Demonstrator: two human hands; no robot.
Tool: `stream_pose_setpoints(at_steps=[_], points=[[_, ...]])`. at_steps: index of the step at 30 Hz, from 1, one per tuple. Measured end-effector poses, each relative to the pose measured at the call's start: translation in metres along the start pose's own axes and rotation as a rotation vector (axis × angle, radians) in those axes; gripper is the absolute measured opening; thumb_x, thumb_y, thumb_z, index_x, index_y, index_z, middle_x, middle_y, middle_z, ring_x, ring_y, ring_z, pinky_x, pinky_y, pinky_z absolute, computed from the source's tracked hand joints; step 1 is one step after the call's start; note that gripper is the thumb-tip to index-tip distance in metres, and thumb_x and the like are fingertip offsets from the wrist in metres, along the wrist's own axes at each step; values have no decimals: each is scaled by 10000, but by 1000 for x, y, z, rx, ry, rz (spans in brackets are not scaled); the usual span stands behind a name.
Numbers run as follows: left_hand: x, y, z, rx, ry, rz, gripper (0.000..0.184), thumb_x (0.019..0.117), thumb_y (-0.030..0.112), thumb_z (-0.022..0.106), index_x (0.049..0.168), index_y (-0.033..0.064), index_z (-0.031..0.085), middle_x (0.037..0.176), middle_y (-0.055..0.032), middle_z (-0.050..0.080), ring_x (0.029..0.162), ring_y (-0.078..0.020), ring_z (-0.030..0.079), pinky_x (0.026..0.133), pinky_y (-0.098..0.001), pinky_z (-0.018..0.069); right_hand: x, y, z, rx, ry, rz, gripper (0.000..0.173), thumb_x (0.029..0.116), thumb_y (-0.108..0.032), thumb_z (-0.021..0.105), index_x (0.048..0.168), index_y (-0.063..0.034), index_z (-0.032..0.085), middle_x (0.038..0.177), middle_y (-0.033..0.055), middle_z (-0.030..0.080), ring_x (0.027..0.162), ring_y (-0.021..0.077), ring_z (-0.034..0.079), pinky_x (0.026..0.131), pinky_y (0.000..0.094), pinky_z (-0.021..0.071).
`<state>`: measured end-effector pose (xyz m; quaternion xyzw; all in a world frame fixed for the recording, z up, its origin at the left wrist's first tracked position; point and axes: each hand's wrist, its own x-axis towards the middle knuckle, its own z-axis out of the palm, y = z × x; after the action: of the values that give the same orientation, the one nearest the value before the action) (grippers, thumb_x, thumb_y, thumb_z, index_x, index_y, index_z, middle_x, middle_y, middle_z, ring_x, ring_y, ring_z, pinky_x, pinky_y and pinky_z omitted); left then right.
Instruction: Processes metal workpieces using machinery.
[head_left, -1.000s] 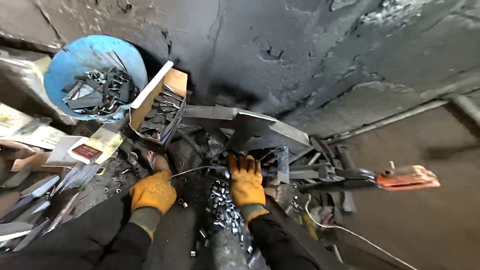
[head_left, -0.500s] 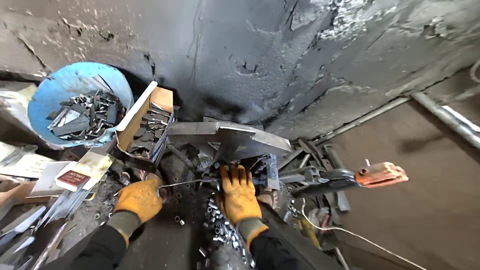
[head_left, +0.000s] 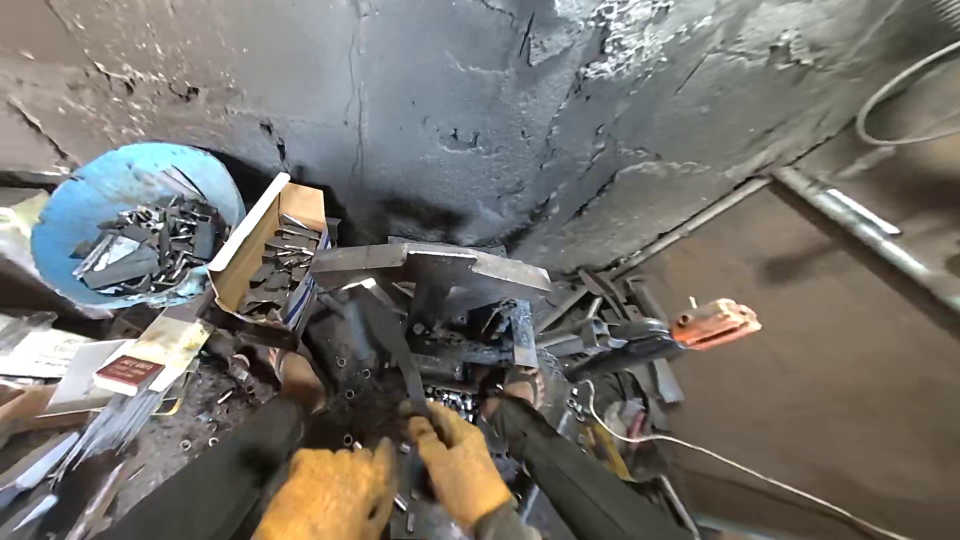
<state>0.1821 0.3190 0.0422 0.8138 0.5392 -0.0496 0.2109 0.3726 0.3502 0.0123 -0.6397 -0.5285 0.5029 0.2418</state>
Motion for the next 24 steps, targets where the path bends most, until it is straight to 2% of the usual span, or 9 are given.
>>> stream_pose_setpoints(at_steps=[1,3,5,6,8,10,15,18,24], points=[[-4,-1,1,136,305,119,435,1037,448,503,1339,187,679,960,-80,771,822,-315,744,677,-565,585,4,4,-8,-168,21,-29,341,1012,-250,555,1314,-162,685,1164,9,740,1048,117,703,960,365,573],[7,-11,-14,304,642,250,437,997,361,608,1399,194,641,1214,-58,745,1102,-270,719,889,-506,595,16,8,-22,-510,-32,-128,478,907,-164,642,1385,-157,645,1301,50,693,1179,191,664,1046,446,522],[25,-28,-25,305,568,177,645,938,445,671,1497,153,543,1498,-148,571,1409,-366,516,1147,-603,427,22,6,-26,-781,-128,-232,558,864,-216,690,1415,-185,605,1388,51,648,1262,259,623,1061,545,490],[34,-38,-26,283,454,57,713,883,465,725,1495,145,548,1508,-161,557,1419,-388,496,1144,-621,412,23,5,-24,-865,-123,-314,533,881,-230,670,1408,-187,602,1387,51,650,1255,278,631,1034,562,506],[47,-54,-27,180,152,-215,568,879,492,732,1348,182,653,1245,-138,712,1162,-391,670,926,-663,523,28,6,-20,-921,-31,-482,502,901,-207,639,1401,-174,616,1368,60,669,1236,280,652,1016,547,528],[56,-76,-21,51,5,-314,443,918,473,694,1287,229,680,1116,-147,739,1023,-418,705,827,-708,518,39,14,-19,-947,127,-576,487,949,-304,624,1425,-200,612,1392,58,654,1300,270,610,1075,537,496],[75,-131,0,12,159,-304,377,893,386,770,1240,249,724,1148,-101,746,1040,-379,710,849,-701,523,75,51,-19,-1133,490,-555,758,954,-645,479,1531,-152,486,1626,152,394,1536,387,283,1217,645,261],[86,-149,9,6,137,-323,330,920,419,736,1189,229,744,1147,-92,748,1075,-357,700,896,-677,514,88,62,-17,-1155,517,-560,861,924,-702,484,1570,-135,426,1659,151,334,1555,391,229,1230,660,208],[93,-161,25,5,142,-305,309,923,435,722,1140,218,758,1047,-103,754,1004,-358,711,836,-663,530,98,68,-12,-1171,512,-595,945,872,-725,568,1586,-130,395,1666,156,318,1562,408,193,1223,705,154]])
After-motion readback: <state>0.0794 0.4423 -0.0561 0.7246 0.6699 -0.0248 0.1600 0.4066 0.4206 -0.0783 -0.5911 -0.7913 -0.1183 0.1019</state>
